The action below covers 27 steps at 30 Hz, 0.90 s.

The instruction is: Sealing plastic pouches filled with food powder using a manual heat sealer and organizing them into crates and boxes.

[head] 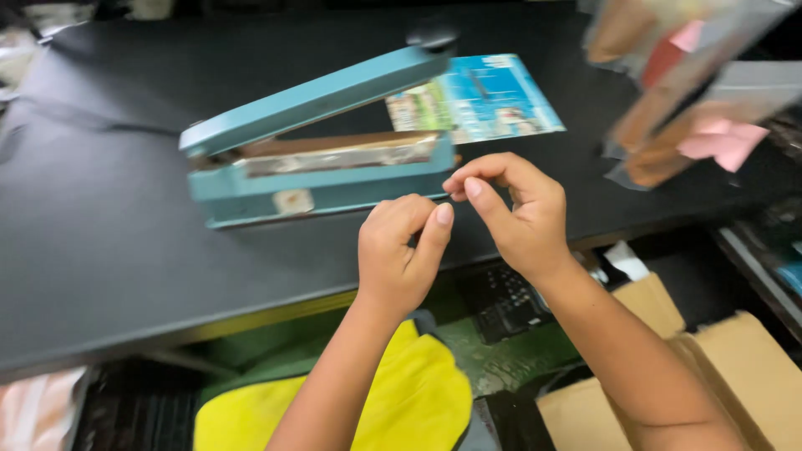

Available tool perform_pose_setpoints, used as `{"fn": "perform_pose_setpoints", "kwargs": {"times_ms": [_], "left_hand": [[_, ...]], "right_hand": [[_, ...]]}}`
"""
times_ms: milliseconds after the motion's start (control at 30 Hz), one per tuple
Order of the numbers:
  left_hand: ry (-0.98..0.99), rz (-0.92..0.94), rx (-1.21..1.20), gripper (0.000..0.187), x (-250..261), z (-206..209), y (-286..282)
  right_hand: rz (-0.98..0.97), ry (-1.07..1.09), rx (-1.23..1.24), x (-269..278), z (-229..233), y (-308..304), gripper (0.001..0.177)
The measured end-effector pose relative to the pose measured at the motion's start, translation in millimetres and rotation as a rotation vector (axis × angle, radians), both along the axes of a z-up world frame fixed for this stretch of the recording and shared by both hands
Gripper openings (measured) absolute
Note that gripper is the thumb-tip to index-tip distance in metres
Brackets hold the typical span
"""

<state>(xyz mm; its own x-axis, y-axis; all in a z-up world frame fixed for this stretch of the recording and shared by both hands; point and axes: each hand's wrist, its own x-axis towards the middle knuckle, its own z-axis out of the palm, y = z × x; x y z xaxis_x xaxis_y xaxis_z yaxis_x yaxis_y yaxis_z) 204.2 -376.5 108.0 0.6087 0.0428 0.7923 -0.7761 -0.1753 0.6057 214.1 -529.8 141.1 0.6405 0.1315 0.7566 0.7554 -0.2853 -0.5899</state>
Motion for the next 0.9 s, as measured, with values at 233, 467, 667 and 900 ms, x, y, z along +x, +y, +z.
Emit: {"fn": "perform_pose_setpoints", "kwargs": {"times_ms": [233,467,667,900], "left_hand": [[0.047,-0.280,0.052,0.032,39,13,-96],[0.476,-0.384,-0.053,0.011,110,12,-185],[0.573,-0.471,-0.109,0.044,174,-17,-248],[0.697,-0.591,-0.151,0.082,211,-44,-291]], "right_hand": [[-0.263,-0.064,0.095,19,-17,-114,0.016],[-0.454,-0.085,0.152,20,-27,-191,0.010],[-0.528,0.011,0.264,25,-52,-211,0.010],[-0.441,0.155,0.675,51,-103,-197,0.014]]}}
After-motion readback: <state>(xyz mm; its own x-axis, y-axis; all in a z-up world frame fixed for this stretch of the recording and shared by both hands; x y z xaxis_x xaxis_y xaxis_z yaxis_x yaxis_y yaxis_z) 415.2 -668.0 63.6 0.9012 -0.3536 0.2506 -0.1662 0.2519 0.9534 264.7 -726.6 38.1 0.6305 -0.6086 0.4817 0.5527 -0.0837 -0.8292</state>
